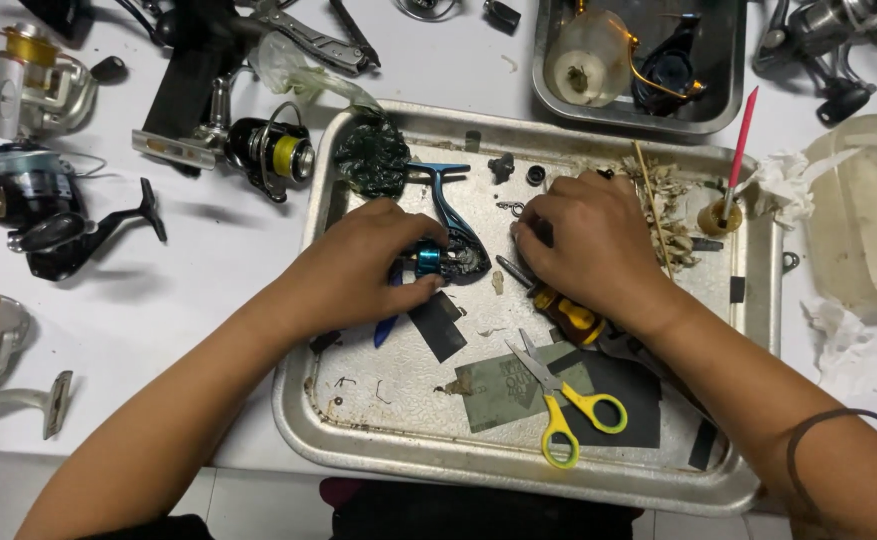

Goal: The person cleans a disassembled fishing reel using a wooden stick and a green liquid. They dip the stick into a container of liquid and apply it to the reel's handle and internal components. The person also pours the green liquid into a small container and uses a cloth to wipe the parts.

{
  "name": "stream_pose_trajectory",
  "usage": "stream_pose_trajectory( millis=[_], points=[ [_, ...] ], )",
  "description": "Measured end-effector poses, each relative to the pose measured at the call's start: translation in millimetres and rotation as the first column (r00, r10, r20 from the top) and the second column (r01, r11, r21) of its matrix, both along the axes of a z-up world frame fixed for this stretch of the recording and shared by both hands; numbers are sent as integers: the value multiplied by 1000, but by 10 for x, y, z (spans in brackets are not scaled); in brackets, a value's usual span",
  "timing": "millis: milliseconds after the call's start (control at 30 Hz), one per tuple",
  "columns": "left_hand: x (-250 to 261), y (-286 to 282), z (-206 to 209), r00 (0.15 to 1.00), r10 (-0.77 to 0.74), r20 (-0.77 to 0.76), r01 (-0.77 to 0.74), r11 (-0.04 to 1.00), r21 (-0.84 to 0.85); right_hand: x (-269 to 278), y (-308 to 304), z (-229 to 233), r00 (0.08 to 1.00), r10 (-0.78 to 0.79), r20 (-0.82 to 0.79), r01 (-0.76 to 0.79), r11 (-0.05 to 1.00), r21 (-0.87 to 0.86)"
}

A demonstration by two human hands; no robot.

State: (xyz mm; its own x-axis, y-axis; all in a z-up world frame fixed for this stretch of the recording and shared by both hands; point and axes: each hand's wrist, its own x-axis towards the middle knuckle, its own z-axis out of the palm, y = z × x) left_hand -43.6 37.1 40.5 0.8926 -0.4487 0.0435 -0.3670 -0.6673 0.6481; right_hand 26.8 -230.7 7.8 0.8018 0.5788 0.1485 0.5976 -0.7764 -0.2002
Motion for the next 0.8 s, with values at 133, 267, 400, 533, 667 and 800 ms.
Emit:
stream_pose_trajectory(
  millis=[133,267,400,533,667,800],
  points=[
    [-5,21,103,999,-19,39,20,1000,-16,-19,9,12,1000,-18,2,18,999,36],
    [45,33,212,977,1,212,16,997,-77,-36,12,78,1000,-31,4,31,999,27],
    [159,-17,294,942,47,332,13,984,-178,-6,10,-30,997,-12,71,11,1000,15],
    [273,-181,393,908,94,409,20,964,-266,-18,15,-64,999,-11,52,9,999,33],
    [348,-391,500,955,160,250,-41,906,-422,-44,1,36,999,-3,53,1,999,39],
    [464,-559,440,975,208,72,-131,813,-567,-12,-130,128,999,-25,20,25,999,33]
  ],
)
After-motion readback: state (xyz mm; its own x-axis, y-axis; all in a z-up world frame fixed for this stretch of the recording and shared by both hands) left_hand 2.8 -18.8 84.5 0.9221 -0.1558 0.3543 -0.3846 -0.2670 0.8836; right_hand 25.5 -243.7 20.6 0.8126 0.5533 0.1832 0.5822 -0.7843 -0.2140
